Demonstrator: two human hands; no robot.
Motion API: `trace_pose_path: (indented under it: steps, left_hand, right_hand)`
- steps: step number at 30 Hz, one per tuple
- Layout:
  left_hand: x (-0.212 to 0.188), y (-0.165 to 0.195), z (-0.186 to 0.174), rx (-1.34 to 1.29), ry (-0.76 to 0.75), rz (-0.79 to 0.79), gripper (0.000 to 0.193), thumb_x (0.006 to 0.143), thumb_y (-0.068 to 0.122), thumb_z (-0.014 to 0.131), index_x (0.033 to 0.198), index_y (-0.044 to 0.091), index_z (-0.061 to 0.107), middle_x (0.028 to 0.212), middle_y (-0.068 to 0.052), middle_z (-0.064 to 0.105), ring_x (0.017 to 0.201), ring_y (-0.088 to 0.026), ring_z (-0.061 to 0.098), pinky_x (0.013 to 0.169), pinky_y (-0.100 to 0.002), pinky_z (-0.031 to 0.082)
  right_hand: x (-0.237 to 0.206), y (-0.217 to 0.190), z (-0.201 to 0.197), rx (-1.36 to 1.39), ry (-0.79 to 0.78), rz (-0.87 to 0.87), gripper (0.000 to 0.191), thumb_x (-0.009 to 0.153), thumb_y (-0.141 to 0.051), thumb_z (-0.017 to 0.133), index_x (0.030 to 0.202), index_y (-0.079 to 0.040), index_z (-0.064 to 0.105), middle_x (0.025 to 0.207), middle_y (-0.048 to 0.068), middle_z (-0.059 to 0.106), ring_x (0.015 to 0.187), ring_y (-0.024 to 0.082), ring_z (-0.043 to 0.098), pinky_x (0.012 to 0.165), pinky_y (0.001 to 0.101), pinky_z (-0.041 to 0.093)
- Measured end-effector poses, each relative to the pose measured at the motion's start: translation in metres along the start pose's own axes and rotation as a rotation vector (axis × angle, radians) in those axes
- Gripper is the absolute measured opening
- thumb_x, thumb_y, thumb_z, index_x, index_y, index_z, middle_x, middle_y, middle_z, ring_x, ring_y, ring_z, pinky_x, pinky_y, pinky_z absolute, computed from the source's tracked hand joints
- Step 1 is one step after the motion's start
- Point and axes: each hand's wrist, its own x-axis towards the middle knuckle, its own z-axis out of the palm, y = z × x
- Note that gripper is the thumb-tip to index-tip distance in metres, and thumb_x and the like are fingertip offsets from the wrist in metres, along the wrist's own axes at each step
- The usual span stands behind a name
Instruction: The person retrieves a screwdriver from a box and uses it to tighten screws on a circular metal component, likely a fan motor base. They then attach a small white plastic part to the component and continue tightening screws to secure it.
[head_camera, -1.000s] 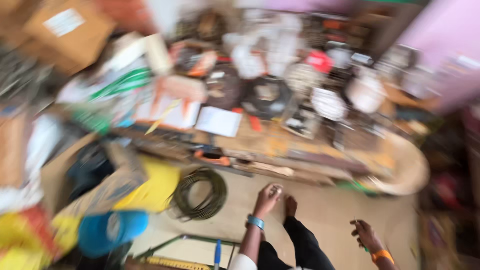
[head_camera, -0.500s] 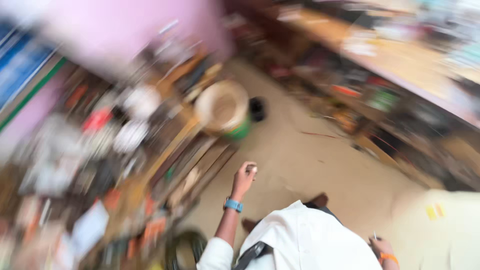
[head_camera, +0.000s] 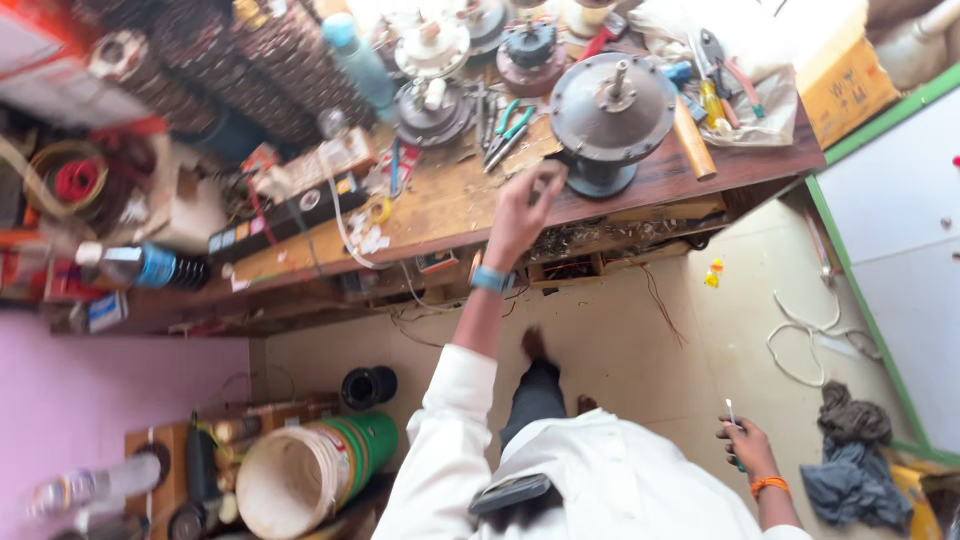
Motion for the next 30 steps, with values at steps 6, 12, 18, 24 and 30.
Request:
trace_pose_path:
  steps: [6, 12, 18, 24, 30]
  left_hand:
    - [0.146, -0.047, 0.049, -0.072, -0.181, 0.144, 0.043, 0.101, 0.015, 0.068, 0.142, 0.009, 0.052, 0.124, -0.010, 0.071, 0.106, -0.022, 0.069, 0.092, -0.036, 0.055]
    - [0.180, -0.057, 0.059, -0.108, -0.481, 0.278, 0.047, 0.108, 0.006, 0.056, 0.153, 0.016, 0.047, 0.137, -0.006, 0.070, 0.135, -0.028, 0.057, 0.116, -0.040, 0.042]
    - [0.146, -0.067, 0.077, 0.136, -0.248, 0.232, 0.023, 0.105, 0.005, 0.065, 0.125, 0.015, 0.069, 0.117, -0.003, 0.074, 0.115, -0.025, 0.065, 0.101, -0.038, 0.052]
    - [0.130, -0.066, 0.107, 0.297, 0.177, -0.090, 0.033, 0.082, 0.018, 0.095, 0.100, 0.007, 0.070, 0.090, -0.008, 0.071, 0.082, -0.020, 0.068, 0.077, -0.032, 0.056]
    - [0.126, -0.069, 0.089, -0.074, 0.076, -0.059, 0.041, 0.088, 0.022, 0.088, 0.119, 0.009, 0.064, 0.104, -0.003, 0.076, 0.093, -0.012, 0.073, 0.085, -0.028, 0.060]
  right_hand:
    - [0.043, 0.022, -0.004, -0.010, 0.137, 0.144, 0.030, 0.101, -0.018, 0.062, 0.127, -0.006, 0.071, 0.097, 0.015, 0.075, 0.066, 0.019, 0.054, 0.058, 0.0363, 0.047]
    - [0.077, 0.020, -0.002, -0.274, 0.171, -0.071, 0.039, 0.097, -0.026, 0.067, 0.129, -0.004, 0.073, 0.110, 0.020, 0.078, 0.105, 0.029, 0.073, 0.093, 0.0379, 0.054]
    - [0.164, -0.003, -0.029, -0.501, -0.094, -0.098, 0.047, 0.095, -0.029, 0.062, 0.133, -0.002, 0.066, 0.115, 0.024, 0.074, 0.105, 0.039, 0.071, 0.090, 0.0480, 0.054]
    - [0.273, -0.073, -0.096, -0.058, -0.013, -0.041, 0.023, 0.109, -0.015, 0.056, 0.129, -0.006, 0.066, 0.099, 0.009, 0.071, 0.064, 0.012, 0.058, 0.054, 0.0288, 0.048]
    - [0.341, -0.118, -0.137, -0.064, -0.060, -0.177, 0.022, 0.113, -0.008, 0.056, 0.133, -0.005, 0.065, 0.105, 0.009, 0.072, 0.072, 0.012, 0.061, 0.058, 0.0284, 0.050]
